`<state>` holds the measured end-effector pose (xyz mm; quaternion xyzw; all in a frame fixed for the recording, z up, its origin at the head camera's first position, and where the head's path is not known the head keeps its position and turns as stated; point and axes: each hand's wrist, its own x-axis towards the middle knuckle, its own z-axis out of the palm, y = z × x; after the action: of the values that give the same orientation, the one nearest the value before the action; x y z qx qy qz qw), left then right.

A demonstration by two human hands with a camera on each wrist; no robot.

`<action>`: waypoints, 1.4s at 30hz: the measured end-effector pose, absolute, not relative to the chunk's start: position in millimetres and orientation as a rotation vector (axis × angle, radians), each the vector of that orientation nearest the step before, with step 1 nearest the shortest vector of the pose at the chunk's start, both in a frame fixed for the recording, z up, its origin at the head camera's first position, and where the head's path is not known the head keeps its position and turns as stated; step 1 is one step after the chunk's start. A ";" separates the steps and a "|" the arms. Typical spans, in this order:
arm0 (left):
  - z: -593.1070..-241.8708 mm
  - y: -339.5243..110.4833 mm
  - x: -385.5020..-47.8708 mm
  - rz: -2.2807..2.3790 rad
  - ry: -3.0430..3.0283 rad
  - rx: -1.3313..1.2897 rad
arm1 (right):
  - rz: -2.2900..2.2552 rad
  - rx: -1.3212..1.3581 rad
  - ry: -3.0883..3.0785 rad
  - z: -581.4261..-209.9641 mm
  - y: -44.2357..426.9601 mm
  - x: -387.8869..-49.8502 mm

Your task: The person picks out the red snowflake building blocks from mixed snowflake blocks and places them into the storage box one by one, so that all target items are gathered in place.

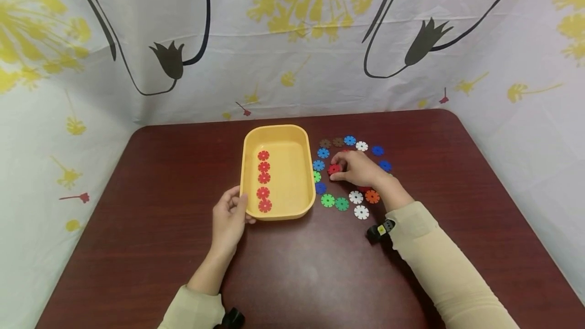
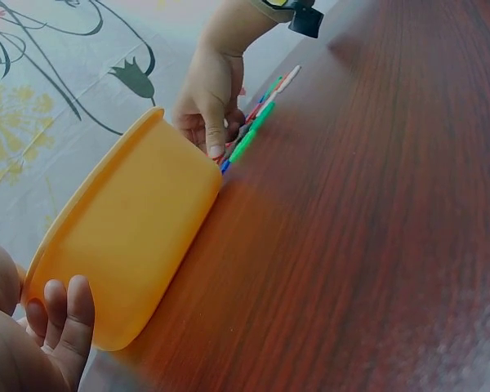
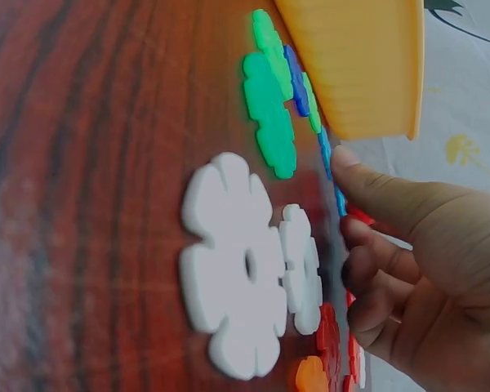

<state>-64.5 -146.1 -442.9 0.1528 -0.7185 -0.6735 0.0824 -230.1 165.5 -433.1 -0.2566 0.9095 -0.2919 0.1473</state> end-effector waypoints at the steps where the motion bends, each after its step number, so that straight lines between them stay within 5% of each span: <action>1: -442.9 -146.1 -64.6 -2.015 -2.144 0.457 | -0.864 -0.735 2.625 -432.8 165.1 -230.4; 42: -445.7 -149.6 -64.0 -2.022 -2.122 0.403 | -1.277 -0.838 2.734 -402.9 96.7 -244.9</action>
<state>-64.0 -149.6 -445.7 0.1357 -0.7143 -0.6805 0.0911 -244.9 96.7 -402.9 -0.2676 0.8729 -0.4078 0.0047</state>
